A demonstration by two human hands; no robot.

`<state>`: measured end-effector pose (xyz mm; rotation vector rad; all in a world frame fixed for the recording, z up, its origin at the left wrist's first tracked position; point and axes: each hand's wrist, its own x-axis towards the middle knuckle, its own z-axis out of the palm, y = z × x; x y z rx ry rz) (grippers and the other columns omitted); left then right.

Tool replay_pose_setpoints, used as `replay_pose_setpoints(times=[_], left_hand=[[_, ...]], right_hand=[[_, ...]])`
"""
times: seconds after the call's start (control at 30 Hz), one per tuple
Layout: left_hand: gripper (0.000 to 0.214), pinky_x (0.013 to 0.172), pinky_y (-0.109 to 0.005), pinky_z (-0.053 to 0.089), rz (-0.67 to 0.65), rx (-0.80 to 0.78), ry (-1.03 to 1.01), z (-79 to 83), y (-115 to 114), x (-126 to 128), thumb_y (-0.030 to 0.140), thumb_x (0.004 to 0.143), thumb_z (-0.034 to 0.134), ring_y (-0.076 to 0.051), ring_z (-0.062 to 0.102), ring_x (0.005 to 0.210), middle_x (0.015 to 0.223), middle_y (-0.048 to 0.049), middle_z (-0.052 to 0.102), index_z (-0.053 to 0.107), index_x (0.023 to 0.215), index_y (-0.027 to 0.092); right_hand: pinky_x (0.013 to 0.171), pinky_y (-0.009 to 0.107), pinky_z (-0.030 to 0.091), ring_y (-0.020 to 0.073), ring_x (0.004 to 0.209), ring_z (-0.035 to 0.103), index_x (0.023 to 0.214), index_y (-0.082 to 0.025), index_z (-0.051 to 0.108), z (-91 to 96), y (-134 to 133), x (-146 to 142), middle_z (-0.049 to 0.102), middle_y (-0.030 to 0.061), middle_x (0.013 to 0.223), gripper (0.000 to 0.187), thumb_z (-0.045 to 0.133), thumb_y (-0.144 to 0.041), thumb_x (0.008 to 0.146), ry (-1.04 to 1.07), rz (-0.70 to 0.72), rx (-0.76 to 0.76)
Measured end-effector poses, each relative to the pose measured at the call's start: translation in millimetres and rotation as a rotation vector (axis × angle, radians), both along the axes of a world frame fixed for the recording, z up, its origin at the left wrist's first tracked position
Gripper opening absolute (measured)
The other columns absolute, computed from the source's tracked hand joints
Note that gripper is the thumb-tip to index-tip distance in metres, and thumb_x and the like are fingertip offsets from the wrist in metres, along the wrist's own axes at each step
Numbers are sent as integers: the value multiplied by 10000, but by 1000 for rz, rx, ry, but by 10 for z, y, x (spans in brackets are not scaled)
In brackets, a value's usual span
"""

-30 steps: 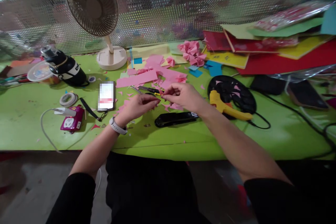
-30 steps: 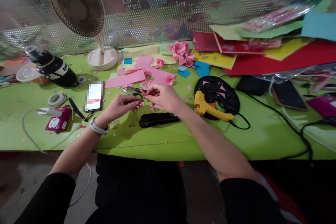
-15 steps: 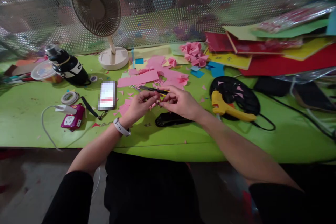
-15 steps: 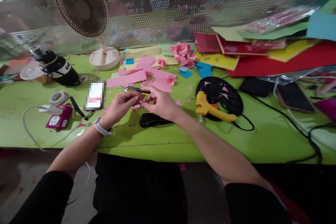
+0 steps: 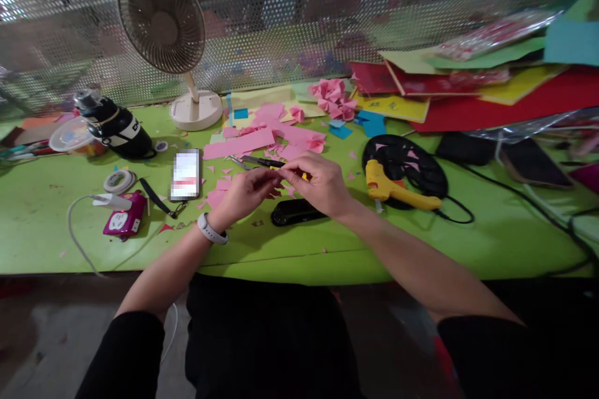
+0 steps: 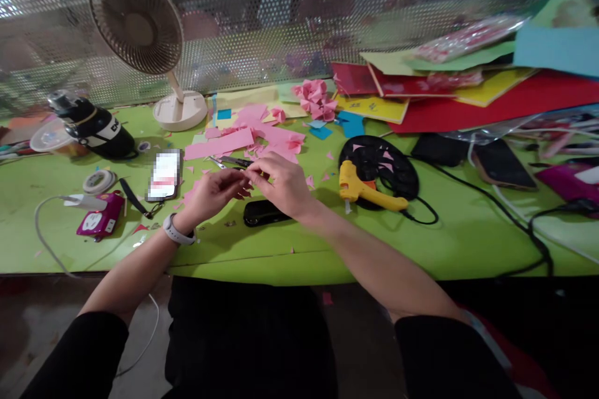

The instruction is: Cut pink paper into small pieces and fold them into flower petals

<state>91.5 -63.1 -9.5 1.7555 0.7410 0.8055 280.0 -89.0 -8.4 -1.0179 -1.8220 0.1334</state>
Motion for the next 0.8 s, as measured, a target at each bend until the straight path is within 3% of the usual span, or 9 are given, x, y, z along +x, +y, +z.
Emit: replay_pose_setpoints(times=[0.33,0.5,0.63,0.8], left_hand=[[290,661,-245,602,97,-268,-83,96,43,-27,389,868,701,-147,735,736,858,-100,752,686,960,115],[288,699,-286,616,152,-294,-186,73,115,-56,374,854,722,-151,735,731,850,-90,753,678,977,117],[276,710,-294,617,173,-290,-203,47,153,-56,357,865,710,-148,730,736,875,-96,752,677,994,115],[311,679,-271,609,186,-285,-195,35,178,-55,375,851,720,-143,724,739,909,-106,749,664,986,101]], right_hand=[[544,264,464,129,579,573,768,-195,680,61,74,85,673,5,686,185,682,-349,870,283,-19,-205],[516,271,449,133,533,560,766,-211,673,188,159,322,624,-2,629,227,643,-400,888,321,-184,-175],[596,289,487,160,621,611,828,-207,688,183,307,583,675,21,715,125,638,-313,870,182,-286,-233],[764,339,495,226,832,658,879,-175,715,-43,544,705,721,95,953,113,605,-188,859,-279,-398,-420]])
